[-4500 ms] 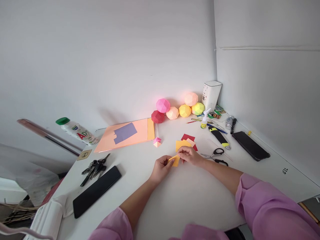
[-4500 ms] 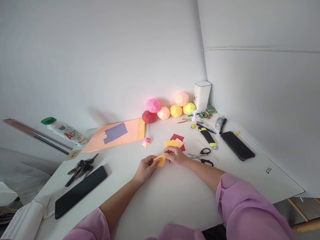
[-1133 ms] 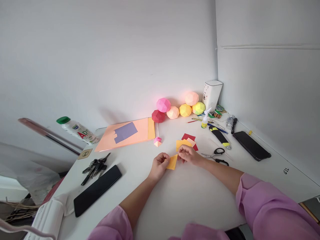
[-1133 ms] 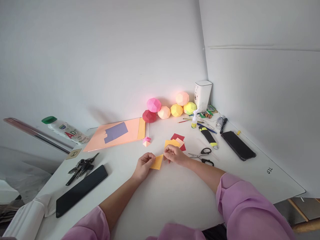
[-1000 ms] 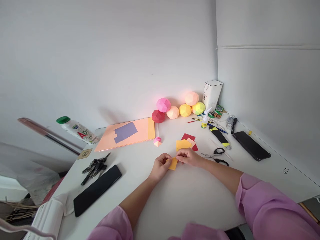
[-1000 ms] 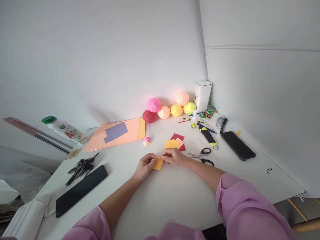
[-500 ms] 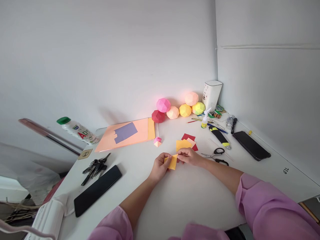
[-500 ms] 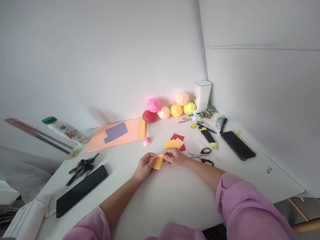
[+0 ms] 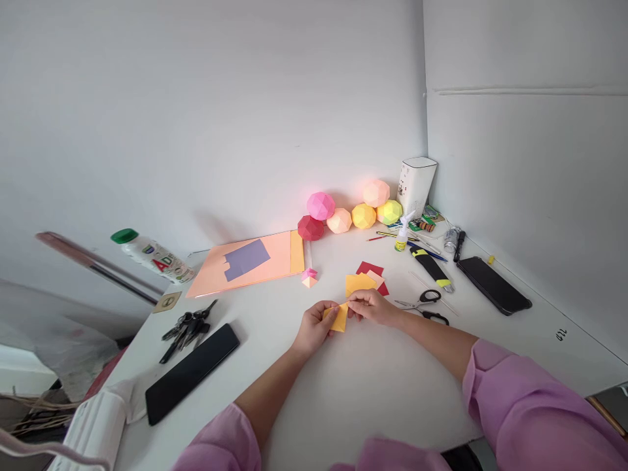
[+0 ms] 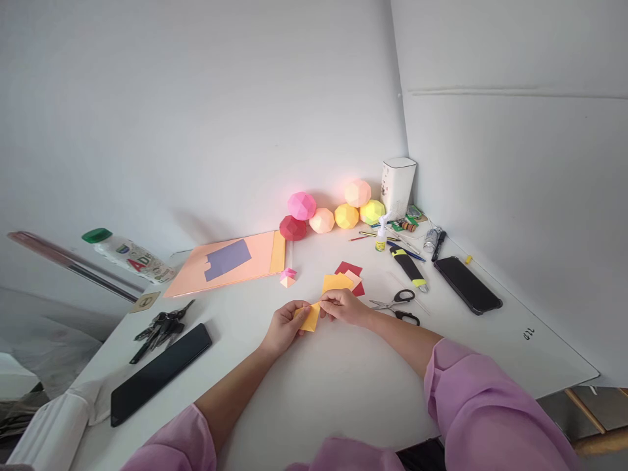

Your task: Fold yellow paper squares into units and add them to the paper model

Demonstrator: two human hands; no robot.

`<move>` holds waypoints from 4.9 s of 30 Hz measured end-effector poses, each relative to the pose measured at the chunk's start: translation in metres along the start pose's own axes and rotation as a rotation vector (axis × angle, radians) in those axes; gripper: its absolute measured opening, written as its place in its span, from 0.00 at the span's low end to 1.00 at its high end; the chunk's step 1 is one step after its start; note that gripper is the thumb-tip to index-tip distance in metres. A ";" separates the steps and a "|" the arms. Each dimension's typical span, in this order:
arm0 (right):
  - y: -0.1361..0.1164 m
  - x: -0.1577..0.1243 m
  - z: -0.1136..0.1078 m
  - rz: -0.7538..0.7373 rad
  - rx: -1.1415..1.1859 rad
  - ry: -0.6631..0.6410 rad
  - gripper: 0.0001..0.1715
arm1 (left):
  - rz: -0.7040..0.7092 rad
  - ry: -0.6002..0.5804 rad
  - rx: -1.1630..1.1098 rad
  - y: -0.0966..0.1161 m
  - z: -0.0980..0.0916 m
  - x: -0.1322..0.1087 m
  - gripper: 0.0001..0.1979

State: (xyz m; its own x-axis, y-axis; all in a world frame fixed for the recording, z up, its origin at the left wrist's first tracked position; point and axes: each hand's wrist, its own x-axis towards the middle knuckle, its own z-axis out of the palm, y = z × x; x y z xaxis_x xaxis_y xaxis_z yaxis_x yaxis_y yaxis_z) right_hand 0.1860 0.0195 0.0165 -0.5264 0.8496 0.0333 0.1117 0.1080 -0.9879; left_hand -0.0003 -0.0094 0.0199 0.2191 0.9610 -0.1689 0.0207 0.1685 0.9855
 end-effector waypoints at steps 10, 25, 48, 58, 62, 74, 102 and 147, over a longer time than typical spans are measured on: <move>0.001 0.001 0.000 -0.065 -0.050 0.002 0.13 | 0.076 -0.038 0.085 -0.004 -0.002 0.000 0.13; 0.001 0.001 0.001 0.004 0.057 0.018 0.11 | 0.063 -0.002 -0.025 -0.007 -0.002 0.001 0.14; 0.001 0.001 0.000 -0.043 -0.151 -0.014 0.19 | 0.170 -0.069 0.039 -0.015 -0.005 0.002 0.16; 0.002 0.002 -0.002 -0.071 -0.216 -0.046 0.22 | 0.226 -0.112 0.032 -0.013 -0.005 0.003 0.12; 0.003 0.002 -0.001 -0.048 -0.236 -0.035 0.22 | 0.332 -0.182 0.139 -0.012 -0.008 0.002 0.12; 0.004 0.003 -0.003 -0.027 -0.121 -0.028 0.17 | 0.325 -0.121 0.138 -0.018 -0.006 0.006 0.17; 0.007 0.005 -0.003 -0.008 0.022 0.088 0.18 | 0.347 -0.100 0.463 -0.003 -0.002 0.000 0.16; -0.004 -0.001 0.002 -0.319 -0.281 0.172 0.12 | 0.206 -0.072 0.208 -0.005 -0.001 0.000 0.14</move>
State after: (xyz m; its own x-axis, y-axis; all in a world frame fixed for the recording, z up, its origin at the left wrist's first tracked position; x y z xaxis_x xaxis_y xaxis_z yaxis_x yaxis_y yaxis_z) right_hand 0.1844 0.0176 0.0197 -0.4268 0.8217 0.3778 0.2036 0.4943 -0.8451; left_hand -0.0015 -0.0102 0.0153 0.3077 0.9510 0.0293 0.1666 -0.0841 0.9824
